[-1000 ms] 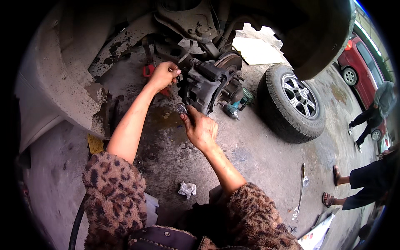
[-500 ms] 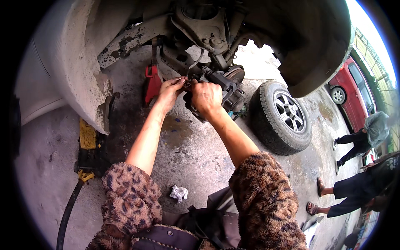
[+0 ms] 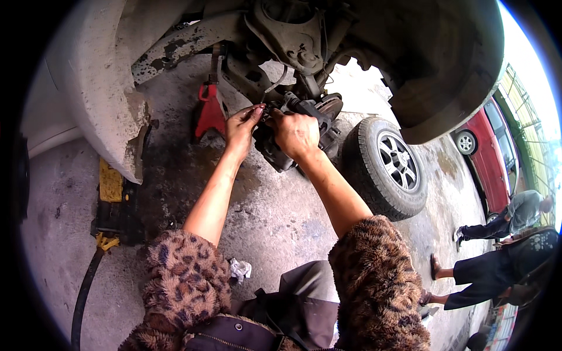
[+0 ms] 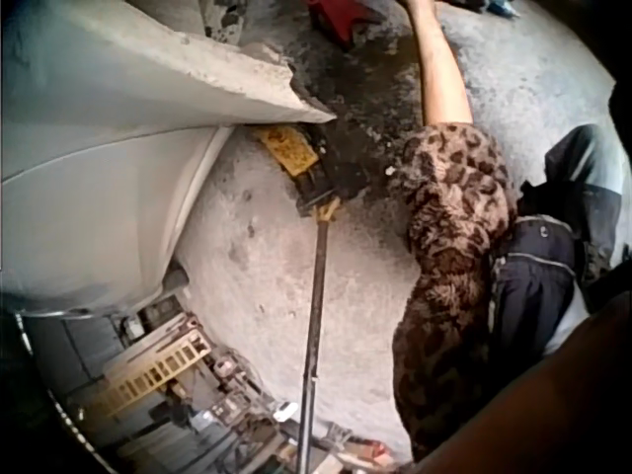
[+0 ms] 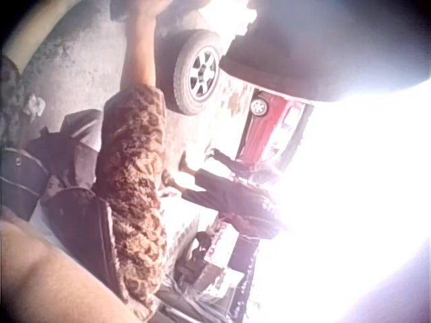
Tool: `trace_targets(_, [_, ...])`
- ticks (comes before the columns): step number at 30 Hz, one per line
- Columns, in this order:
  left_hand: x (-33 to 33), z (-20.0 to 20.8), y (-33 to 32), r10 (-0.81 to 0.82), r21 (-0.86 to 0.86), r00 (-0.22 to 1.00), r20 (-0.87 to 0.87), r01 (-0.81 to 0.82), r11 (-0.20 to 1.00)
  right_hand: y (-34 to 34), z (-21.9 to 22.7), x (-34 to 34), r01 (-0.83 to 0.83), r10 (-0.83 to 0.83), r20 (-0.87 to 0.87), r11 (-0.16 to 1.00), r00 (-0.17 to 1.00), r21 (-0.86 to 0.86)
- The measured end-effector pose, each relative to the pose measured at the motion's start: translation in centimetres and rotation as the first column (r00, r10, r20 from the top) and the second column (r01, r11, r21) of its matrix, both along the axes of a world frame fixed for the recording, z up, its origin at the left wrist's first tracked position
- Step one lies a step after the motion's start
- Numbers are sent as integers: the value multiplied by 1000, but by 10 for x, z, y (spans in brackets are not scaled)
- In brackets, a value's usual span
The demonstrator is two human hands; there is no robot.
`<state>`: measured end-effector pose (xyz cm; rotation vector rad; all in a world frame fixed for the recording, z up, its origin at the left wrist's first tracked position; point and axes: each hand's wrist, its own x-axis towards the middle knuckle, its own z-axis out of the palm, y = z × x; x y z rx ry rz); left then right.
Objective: The person works on a car's front brake assembly, using a wrench to loosen and tighten bolts on the caliper. They remove the caliper, wipe the brake disc with a cloth, and reattach the caliper. The person also briefly checks the engine bay and interacts with a bystander.
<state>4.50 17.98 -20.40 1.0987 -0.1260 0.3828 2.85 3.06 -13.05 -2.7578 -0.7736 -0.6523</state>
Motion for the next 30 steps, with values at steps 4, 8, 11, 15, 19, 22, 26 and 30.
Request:
trace_targets(4, [1, -6, -1, 50, -8, 999, -5, -50, 999, 5, 2, 1, -1, 1, -24, 1000, 1000, -17])
trace_targets(8, [6, -1, -5, 9, -89, 998, -68, -15, 996, 11, 25, 10, 29, -44, -66, 977, 997, -211])
trace_targets(11, [7, 1, -14, 54, -144, 994, -96, -67, 987, 20, 64, 26, -53, 23, -71, 884, 997, -464])
trace_targets(15, [11, 11, -32, 122, -158, 989, -79, -134, 978, 33, 93, 57, -194, 225, -39, 729, 974, -657])
trace_targets(19, [16, 8, -25, 145, -161, 986, -83, -157, 974, 32, 79, 33, -160, 159, -56, 786, 986, -597])
trace_targets(22, [17, 0, -21, 152, -91, 987, -61, -157, 983, 13, 44, 15, -89, 133, 60, 873, 989, -479])
trace_targets(26, [20, -4, -25, 149, -48, 988, -41, -151, 987, 16, 70, 28, -171, 161, -66, 838, 985, -518])
trace_targets(30, [13, 12, -45, 142, -79, 990, -5, -142, 987, 17, 75, 35, -76, 30, -98, 861, 995, -503])
